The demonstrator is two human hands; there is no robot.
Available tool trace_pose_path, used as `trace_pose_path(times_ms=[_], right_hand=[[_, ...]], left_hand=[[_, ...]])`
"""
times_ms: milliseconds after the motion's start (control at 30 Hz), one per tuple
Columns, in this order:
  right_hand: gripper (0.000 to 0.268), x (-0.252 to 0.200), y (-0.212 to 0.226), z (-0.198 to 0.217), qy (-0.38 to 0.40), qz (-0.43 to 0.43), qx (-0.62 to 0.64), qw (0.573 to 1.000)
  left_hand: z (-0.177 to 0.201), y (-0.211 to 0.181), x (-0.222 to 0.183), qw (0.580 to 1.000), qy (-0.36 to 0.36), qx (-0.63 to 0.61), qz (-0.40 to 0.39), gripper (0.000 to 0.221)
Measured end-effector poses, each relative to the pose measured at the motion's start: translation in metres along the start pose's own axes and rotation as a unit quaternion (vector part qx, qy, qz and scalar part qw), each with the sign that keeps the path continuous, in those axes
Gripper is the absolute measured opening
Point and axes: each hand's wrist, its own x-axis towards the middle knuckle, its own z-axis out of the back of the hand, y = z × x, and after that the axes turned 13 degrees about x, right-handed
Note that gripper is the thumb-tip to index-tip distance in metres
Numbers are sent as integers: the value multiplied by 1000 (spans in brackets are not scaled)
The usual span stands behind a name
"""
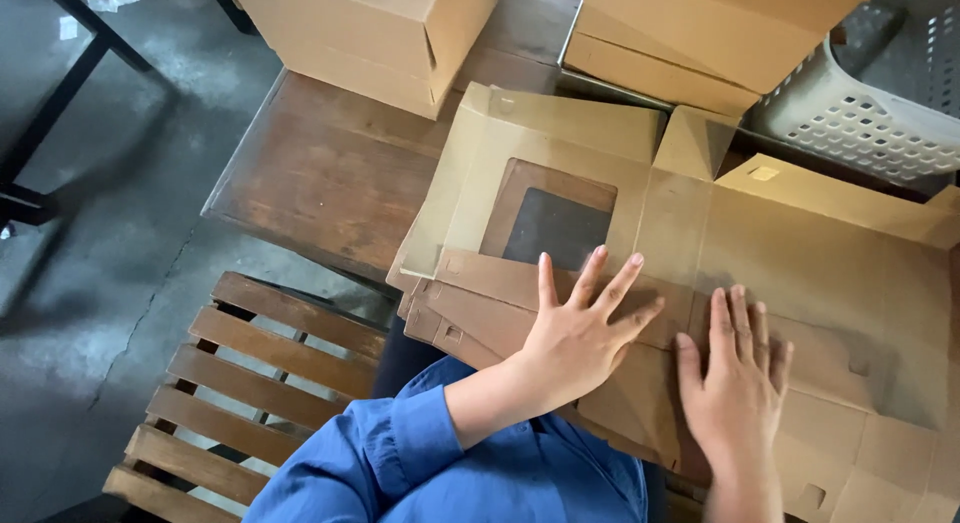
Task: Assembling a cardboard box with a clear window by folding and tucking pre-cut flaps.
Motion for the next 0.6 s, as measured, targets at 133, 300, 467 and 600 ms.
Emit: trace_pose_path(times_ms=[133, 300, 467, 600], right_hand=[[79, 6, -18, 18, 84, -88, -34, 992], [76, 1, -63, 31, 30, -139, -22, 990], [74, -1, -83, 40, 26, -155, -1, 988], [69, -10, -101, 30, -15, -80, 10, 997]], left_hand=[[-5, -1, -1, 999, 20, 38, -6, 57], [-6, 0, -1, 999, 32, 27, -4, 58], [-5, 0, -2, 1000, 4, 26, 3, 55], [-4, 0, -2, 1000, -2, 24, 4, 55]])
